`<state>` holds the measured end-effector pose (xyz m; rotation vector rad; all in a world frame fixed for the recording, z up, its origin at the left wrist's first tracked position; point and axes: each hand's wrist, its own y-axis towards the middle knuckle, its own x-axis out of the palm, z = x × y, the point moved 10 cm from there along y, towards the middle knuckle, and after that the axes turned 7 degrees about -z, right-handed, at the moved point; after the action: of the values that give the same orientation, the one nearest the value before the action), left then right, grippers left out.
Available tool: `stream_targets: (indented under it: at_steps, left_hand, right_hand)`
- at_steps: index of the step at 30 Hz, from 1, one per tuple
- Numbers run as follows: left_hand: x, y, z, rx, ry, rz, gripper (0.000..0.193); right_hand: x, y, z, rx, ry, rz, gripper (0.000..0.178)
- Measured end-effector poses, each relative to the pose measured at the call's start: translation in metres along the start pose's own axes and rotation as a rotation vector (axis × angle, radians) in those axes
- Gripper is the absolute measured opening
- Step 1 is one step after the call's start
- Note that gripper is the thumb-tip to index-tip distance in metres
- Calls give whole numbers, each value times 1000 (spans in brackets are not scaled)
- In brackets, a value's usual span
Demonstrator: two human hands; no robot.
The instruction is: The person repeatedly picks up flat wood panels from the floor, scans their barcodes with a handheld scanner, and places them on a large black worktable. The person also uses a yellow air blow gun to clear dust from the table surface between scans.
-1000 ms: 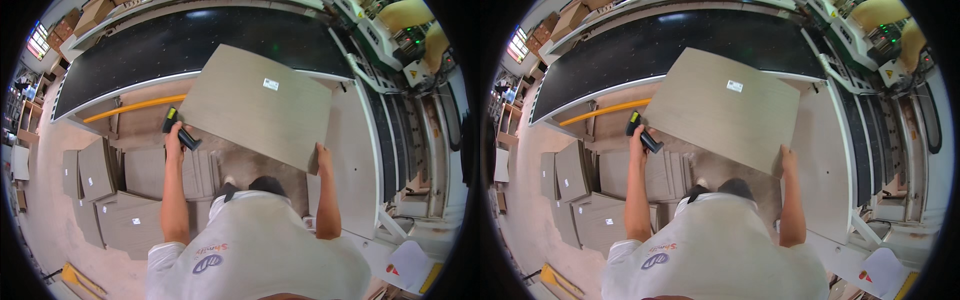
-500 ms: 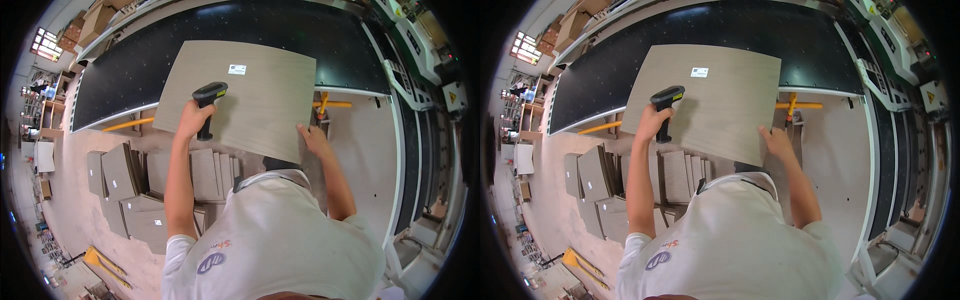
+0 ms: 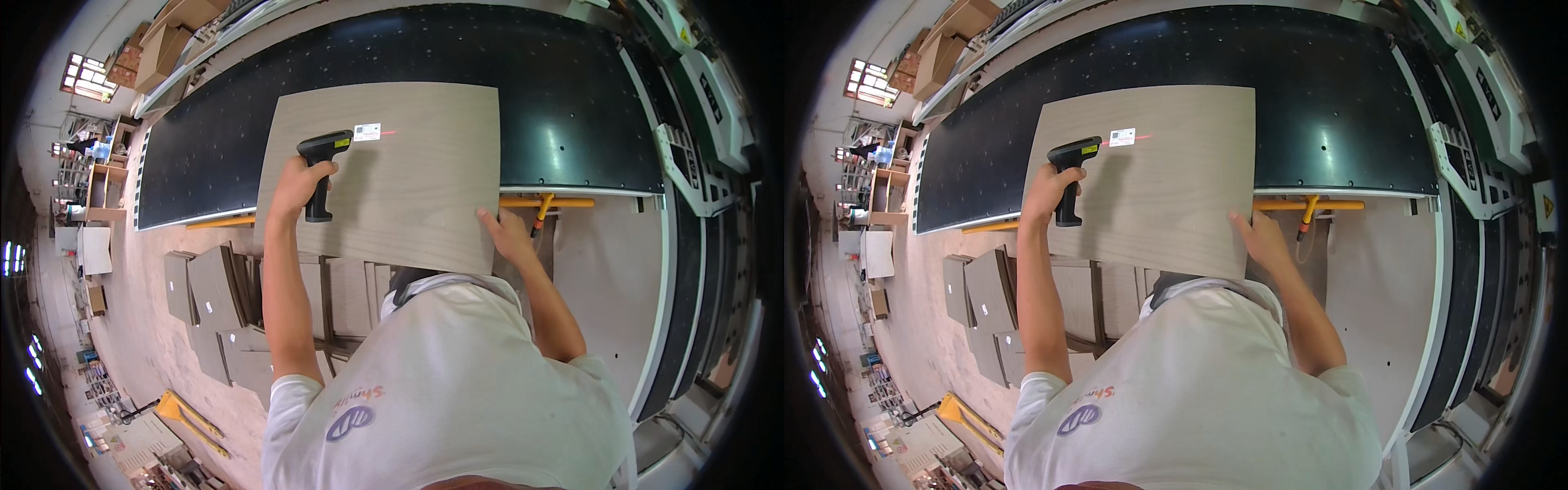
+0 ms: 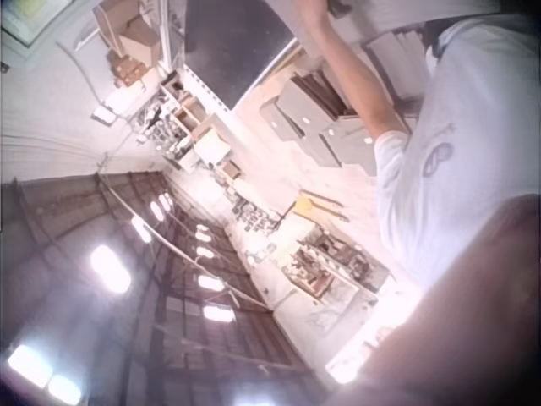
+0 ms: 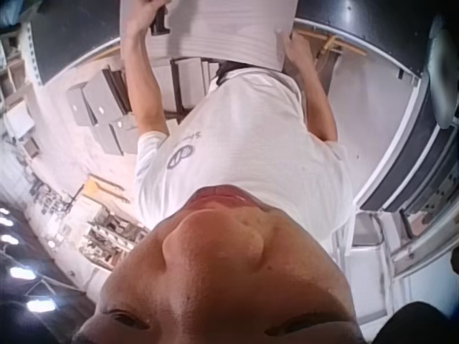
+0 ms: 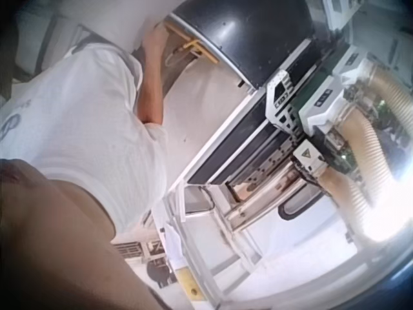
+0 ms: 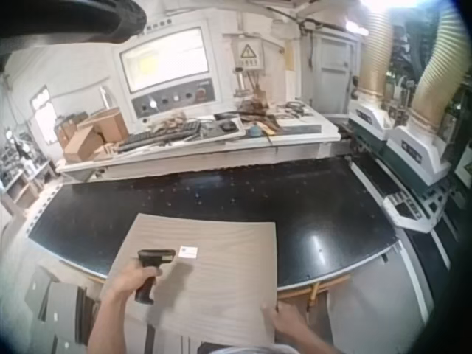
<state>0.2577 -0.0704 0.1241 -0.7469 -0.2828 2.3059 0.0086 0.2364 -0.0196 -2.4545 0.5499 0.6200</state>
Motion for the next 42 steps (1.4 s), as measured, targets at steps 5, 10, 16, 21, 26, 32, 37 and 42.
stream_targets:
  at_steps: [5, 10, 16, 21, 26, 32, 37, 42]
  left_hand:
    - [-10, 14, 2, -11, 10, -13, 31]
    - [-22, 28, 4, -24, 47, -32, 31]
    - [-9, 66, -6, 62, -140, 6, 34]
    - [5, 102, -91, 115, -661, 280, 35]
    - [-26, 93, -117, 162, -716, 430, 29]
    - [-71, 101, -139, 119, -604, 415, 34]
    - [-90, 112, -148, 62, -582, 419, 35]
    - [-110, 79, -183, 47, -612, 498, 34]
  right_hand:
    - [12, 11, -18, -2, 81, -84, 61]
    - [29, 24, -21, -4, 58, -64, 57]
    - [101, 44, -36, -176, 44, -163, 48]
    - [106, 19, 15, 139, 541, -597, 37]
    - [-24, 19, 271, 488, -169, 403, 36]
    - [-22, 74, 301, 340, 380, 286, 36]
    - [-51, 65, 304, 244, 906, 519, 27]
    - [-163, -60, 262, 287, 921, 710, 20]
